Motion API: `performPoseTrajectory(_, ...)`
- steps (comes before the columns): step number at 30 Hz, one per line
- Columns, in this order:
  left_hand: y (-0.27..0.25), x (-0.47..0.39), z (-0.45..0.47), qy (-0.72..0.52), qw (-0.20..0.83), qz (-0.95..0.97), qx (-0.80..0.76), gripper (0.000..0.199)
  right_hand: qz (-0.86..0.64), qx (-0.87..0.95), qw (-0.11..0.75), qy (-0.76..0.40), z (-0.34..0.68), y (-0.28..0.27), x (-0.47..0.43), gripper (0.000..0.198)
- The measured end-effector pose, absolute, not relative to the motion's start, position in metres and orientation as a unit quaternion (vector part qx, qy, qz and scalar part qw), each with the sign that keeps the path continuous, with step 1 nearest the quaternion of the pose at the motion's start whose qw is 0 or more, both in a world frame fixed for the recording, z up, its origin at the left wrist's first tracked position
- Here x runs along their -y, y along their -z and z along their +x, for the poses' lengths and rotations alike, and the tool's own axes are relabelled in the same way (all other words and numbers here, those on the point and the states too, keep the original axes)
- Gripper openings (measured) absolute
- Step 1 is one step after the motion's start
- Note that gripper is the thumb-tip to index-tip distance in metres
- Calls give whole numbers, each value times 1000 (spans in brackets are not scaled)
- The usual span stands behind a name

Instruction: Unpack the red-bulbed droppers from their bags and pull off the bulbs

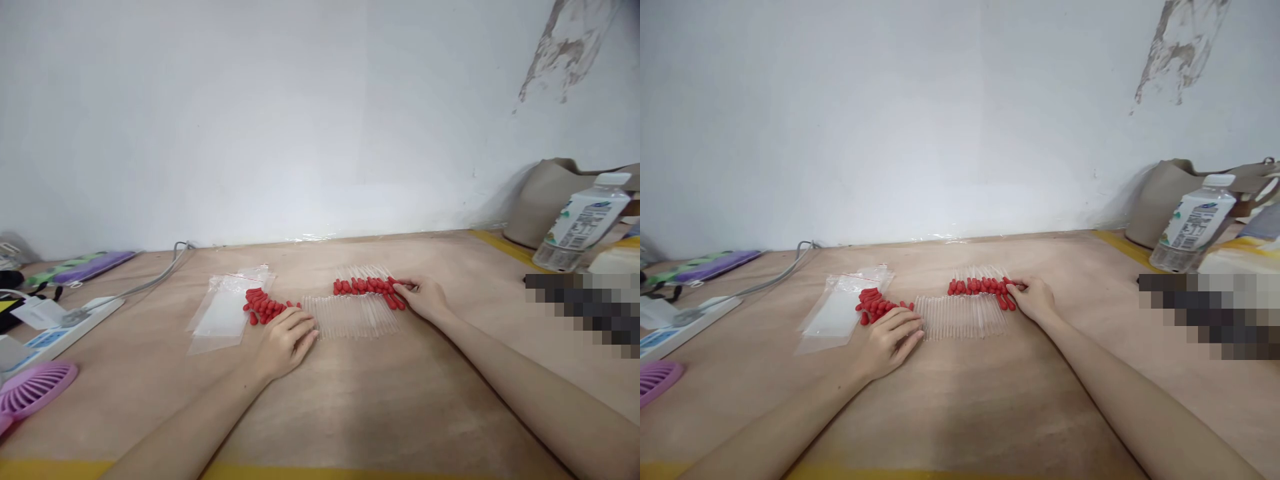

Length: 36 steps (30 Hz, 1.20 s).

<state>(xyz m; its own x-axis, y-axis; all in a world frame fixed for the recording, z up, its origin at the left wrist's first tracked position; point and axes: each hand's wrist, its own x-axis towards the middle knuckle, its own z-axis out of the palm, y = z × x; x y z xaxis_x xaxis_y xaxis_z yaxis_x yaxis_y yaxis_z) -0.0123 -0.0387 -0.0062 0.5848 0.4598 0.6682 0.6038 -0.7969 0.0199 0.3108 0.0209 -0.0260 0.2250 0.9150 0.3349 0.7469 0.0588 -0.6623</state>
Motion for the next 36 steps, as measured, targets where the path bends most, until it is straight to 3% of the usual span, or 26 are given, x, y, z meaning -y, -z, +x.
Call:
performPoseTrajectory(8, 4, 36, -8, 377, 93, -876, 288, 18, -656, 574, 487, -58, 310, 29, -15, 41)
performPoseTrajectory(13, 5, 35, -8, 367, 97, -874, 302, 24, -550, 651, 522, 28, 291, 27, 5, 31)
performPoseTrajectory(21, 2, 37, -4, 342, 198, -868, 301, 42, -371, 793, 482, 31, 252, 20, 46, 18)
performPoseTrajectory(29, 3, 41, 13, 343, 228, -885, 217, 14, -319, 824, 468, 25, 241, 21, 51, 19)
performPoseTrajectory(36, 6, 39, 22, 356, 223, -880, 221, 11, -357, 843, 397, 66, 227, 14, 56, 25)
